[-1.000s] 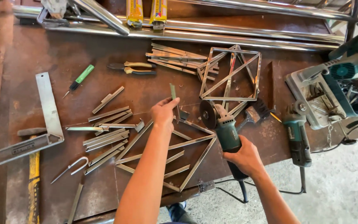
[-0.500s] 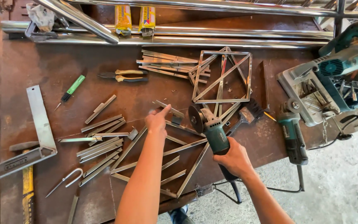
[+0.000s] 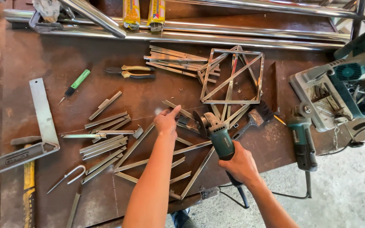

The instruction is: Fabricating and finishing metal frames using an angle grinder and manual assembly.

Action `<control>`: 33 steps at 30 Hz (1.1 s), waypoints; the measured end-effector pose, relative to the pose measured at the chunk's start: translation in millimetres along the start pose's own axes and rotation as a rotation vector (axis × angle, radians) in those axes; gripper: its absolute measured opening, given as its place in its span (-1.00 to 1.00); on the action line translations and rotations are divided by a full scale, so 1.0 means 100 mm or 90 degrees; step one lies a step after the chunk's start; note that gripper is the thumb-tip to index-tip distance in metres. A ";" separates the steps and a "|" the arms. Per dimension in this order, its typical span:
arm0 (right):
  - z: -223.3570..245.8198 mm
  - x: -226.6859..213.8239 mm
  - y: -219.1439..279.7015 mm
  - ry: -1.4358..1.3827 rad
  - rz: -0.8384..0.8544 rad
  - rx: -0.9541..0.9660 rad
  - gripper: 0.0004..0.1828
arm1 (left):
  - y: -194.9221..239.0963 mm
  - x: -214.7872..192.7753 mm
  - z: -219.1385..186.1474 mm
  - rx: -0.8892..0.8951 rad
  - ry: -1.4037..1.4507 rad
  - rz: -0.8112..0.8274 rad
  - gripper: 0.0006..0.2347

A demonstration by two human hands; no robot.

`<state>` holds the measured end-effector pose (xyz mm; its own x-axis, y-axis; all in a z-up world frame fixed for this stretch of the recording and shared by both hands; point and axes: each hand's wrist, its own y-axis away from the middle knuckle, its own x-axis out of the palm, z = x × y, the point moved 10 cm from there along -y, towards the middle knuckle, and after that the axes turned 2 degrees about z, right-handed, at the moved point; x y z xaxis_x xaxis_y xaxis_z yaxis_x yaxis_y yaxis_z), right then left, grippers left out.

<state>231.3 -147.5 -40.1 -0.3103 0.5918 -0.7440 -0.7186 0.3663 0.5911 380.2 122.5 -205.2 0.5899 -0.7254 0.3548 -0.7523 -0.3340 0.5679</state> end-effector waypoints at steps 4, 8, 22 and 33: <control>-0.04 0.00 0.06 0.017 -0.003 0.000 -0.05 | 0.02 -0.06 0.00 0.014 -0.015 -0.012 -0.77; -0.03 0.00 0.11 0.022 -0.005 0.006 -0.07 | 0.06 -0.03 -0.02 0.016 -0.008 -0.019 -0.76; -0.11 0.12 0.04 0.027 -0.005 0.017 -0.07 | -0.03 -0.08 0.11 0.033 -0.061 -0.089 -0.77; -0.10 0.13 0.15 0.017 0.000 0.025 -0.03 | -0.05 -0.15 0.24 0.032 -0.084 -0.126 -0.80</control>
<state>210.6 -141.7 -44.2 -0.3273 0.5732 -0.7512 -0.6933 0.3945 0.6031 368.2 120.8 -231.0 0.6866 -0.7139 0.1376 -0.6413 -0.5054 0.5773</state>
